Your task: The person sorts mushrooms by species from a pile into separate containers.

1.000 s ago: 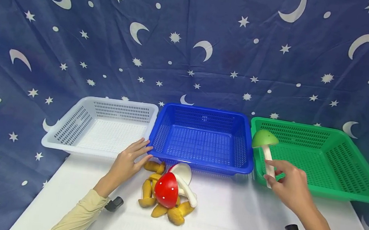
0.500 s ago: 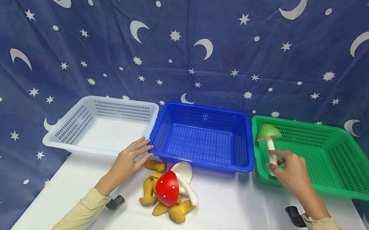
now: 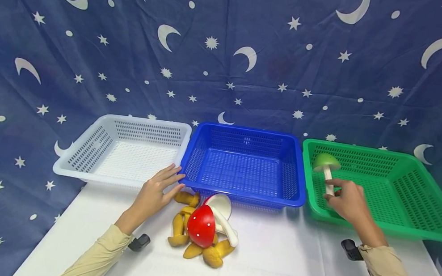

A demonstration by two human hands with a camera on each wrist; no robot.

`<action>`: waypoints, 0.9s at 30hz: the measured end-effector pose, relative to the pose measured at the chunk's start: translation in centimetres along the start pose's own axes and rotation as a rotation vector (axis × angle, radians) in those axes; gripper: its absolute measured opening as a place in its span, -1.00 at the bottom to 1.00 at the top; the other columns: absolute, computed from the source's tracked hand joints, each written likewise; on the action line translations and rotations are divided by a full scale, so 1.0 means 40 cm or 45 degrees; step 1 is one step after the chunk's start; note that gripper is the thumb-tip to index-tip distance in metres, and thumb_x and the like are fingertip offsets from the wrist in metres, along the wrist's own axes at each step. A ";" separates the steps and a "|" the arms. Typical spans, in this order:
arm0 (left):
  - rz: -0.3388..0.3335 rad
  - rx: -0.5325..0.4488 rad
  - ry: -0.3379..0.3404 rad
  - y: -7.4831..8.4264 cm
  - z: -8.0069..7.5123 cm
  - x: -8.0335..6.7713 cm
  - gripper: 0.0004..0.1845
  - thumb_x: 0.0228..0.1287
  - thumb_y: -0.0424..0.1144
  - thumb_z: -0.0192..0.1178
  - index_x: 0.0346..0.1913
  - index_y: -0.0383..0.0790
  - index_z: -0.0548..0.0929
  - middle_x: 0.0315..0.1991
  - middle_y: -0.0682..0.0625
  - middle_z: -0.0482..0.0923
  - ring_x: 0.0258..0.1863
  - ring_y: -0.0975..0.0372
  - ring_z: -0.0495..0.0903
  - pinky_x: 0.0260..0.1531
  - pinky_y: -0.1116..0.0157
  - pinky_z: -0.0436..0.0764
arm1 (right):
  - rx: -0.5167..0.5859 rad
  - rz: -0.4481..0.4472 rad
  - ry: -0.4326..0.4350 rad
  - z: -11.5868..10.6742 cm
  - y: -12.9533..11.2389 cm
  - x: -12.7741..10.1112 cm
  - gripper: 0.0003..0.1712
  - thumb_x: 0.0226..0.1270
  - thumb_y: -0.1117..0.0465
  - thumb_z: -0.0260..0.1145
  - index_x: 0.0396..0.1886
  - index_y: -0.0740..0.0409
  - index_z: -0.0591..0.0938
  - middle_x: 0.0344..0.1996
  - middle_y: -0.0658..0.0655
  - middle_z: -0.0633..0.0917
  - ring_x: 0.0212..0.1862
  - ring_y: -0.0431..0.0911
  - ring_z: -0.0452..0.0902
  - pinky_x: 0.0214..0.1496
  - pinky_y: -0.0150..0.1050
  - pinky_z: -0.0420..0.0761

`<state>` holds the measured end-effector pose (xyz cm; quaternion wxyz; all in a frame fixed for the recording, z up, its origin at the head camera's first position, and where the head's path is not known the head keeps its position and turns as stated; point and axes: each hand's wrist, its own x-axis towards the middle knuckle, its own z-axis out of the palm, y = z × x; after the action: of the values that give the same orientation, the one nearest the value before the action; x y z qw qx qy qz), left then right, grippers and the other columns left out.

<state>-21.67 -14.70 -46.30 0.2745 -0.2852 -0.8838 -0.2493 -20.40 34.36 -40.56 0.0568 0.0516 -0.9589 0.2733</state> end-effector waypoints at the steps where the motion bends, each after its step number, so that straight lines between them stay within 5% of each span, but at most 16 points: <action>1: 0.001 0.001 0.000 0.000 0.000 0.000 -0.68 0.14 -0.23 0.34 -0.05 -0.30 0.69 0.10 -0.20 0.54 0.20 -0.06 0.42 0.07 0.05 0.49 | 0.004 0.004 -0.018 0.003 0.004 0.004 -0.51 0.07 0.37 0.33 0.04 0.47 0.55 -0.46 0.34 0.69 -0.65 -0.12 0.46 -0.74 -0.29 0.30; 7: 0.007 -0.005 0.000 0.000 0.001 0.000 -0.69 0.16 -0.23 0.33 -0.05 -0.29 0.69 0.10 -0.21 0.54 0.20 -0.07 0.42 0.09 0.06 0.48 | 0.030 0.035 -0.143 0.020 0.020 0.025 -0.53 0.08 0.40 0.29 0.04 0.52 0.53 -0.25 0.49 0.64 -0.31 0.20 0.65 -0.68 -0.27 0.37; 12: 0.001 -0.003 -0.002 0.000 0.000 0.000 -0.69 0.17 -0.23 0.32 -0.04 -0.29 0.69 0.11 -0.21 0.54 0.20 -0.07 0.42 0.09 0.06 0.47 | 0.008 0.036 -0.206 0.029 0.035 0.041 -0.53 0.06 0.40 0.31 0.01 0.55 0.53 -0.15 0.57 0.57 -0.28 0.23 0.64 -0.65 -0.27 0.38; 27: -0.012 0.008 -0.008 0.003 -0.001 -0.002 -0.70 0.17 -0.22 0.33 -0.05 -0.28 0.69 0.10 -0.20 0.54 0.20 -0.06 0.42 0.09 0.06 0.48 | -0.032 0.110 -0.446 0.038 0.052 0.079 -0.49 0.01 0.42 0.32 -0.03 0.63 0.46 -0.25 0.54 0.59 -0.16 0.38 0.49 -0.34 -0.06 0.57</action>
<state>-21.51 -14.67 -46.30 0.2716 -0.2811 -0.8867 -0.2470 -23.92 35.09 -42.50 -0.1222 0.0563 -0.9587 0.2504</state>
